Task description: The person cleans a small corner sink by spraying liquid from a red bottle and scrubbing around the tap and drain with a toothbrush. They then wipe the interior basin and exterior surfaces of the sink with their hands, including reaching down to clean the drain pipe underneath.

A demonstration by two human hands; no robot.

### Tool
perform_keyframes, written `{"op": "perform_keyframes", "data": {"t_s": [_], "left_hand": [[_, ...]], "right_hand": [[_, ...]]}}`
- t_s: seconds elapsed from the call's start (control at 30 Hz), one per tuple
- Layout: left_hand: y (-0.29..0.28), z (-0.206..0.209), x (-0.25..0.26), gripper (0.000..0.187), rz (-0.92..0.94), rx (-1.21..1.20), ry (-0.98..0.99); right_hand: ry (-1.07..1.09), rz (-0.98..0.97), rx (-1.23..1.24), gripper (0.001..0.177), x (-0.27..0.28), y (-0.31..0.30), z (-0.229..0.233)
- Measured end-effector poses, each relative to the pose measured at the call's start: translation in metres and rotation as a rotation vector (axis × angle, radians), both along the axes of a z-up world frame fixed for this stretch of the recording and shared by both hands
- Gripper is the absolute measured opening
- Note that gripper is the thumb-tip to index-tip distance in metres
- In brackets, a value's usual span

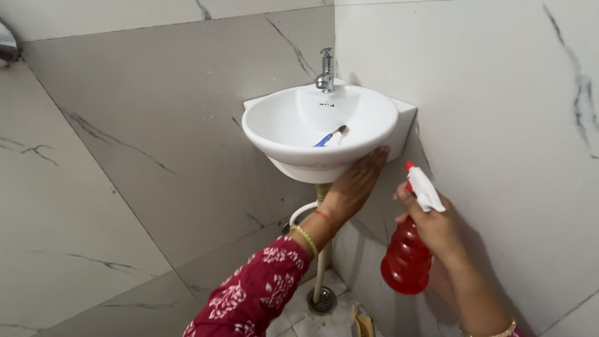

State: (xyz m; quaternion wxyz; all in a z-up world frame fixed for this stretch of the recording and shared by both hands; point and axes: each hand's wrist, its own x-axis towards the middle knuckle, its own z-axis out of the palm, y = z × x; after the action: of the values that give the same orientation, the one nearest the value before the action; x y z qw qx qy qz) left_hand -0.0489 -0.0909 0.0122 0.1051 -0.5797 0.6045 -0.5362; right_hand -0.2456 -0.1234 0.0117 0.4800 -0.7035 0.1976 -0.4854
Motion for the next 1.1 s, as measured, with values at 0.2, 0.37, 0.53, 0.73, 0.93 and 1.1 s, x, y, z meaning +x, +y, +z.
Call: {"op": "perform_keyframes", "data": {"t_s": [0.2, 0.37, 0.53, 0.73, 0.93, 1.1], "left_hand": [[-0.036, 0.032, -0.007, 0.065, 0.028, 0.053, -0.257], [-0.037, 0.051, -0.031, 0.069, 0.234, -0.078, -0.423], [-0.056, 0.049, -0.038, 0.069, 0.236, -0.22, -0.307], [-0.064, 0.021, -0.018, 0.07, 0.147, -0.107, -0.245], [-0.043, -0.009, 0.008, 0.068, 0.093, 0.143, -0.337], [-0.035, -0.065, 0.055, 0.063, -0.368, 0.26, 0.434]], "right_hand": [[0.153, -0.172, 0.112, 0.065, -0.003, -0.009, 0.033], [0.164, -0.23, 0.143, 0.057, -0.007, -0.015, 0.043], [0.124, -0.288, 0.118, 0.053, -0.007, -0.03, 0.036], [0.188, -0.304, 0.089, 0.054, -0.009, -0.03, 0.035], [0.249, -0.24, 0.155, 0.05, -0.008, -0.022, 0.019], [0.218, -0.187, 0.122, 0.047, -0.007, -0.012, -0.001]]}}
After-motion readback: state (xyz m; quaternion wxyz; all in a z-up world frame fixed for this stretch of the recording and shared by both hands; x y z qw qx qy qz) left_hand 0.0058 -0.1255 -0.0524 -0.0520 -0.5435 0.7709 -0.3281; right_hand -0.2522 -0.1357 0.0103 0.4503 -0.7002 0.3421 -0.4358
